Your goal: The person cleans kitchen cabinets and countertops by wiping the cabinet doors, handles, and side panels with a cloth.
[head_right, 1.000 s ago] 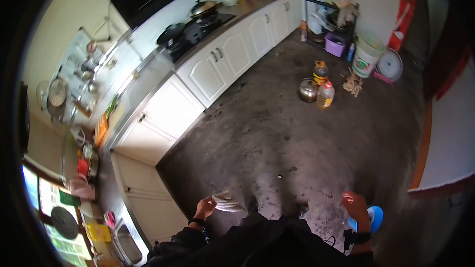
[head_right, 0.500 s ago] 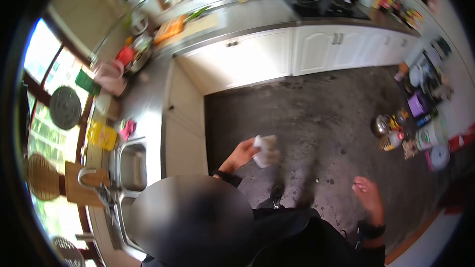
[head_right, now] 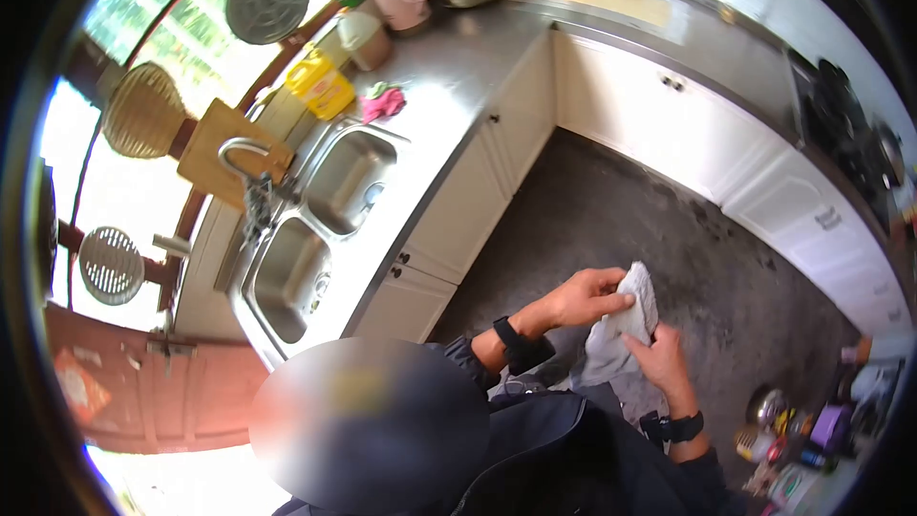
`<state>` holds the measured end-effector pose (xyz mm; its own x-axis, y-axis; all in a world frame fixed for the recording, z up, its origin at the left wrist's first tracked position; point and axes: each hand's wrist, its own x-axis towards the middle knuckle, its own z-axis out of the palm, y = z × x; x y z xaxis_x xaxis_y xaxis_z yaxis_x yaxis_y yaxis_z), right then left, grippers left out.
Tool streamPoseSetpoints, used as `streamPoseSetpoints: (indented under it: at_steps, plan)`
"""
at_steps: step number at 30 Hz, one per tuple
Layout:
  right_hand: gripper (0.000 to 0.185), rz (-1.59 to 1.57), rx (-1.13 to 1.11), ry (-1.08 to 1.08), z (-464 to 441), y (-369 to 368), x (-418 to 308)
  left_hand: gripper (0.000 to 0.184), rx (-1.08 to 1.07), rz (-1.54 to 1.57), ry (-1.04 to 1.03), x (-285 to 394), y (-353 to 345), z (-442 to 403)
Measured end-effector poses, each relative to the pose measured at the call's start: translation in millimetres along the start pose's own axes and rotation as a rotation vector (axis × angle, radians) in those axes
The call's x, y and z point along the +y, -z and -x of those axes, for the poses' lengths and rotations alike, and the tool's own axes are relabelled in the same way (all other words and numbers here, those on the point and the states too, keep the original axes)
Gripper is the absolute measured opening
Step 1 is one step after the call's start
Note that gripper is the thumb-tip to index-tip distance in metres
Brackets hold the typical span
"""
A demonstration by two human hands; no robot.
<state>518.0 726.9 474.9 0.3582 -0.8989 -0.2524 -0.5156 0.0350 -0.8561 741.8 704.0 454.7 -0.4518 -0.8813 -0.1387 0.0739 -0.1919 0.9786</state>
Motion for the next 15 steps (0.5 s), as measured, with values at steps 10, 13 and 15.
streamPoseSetpoints:
  at_steps: [10,13,15]
  plan:
    - [0.05,0.194,-0.174,0.122,-118,20,10,0.036,0.603,-0.386,0.209,-12,88,76]
    - [0.049,0.21,-0.276,0.126,-147,4,0,0.034,0.72,-0.351,0.298,-33,108,103]
    - [0.049,0.212,-0.332,0.114,-162,-9,-12,0.035,0.743,-0.338,0.371,-43,121,116]
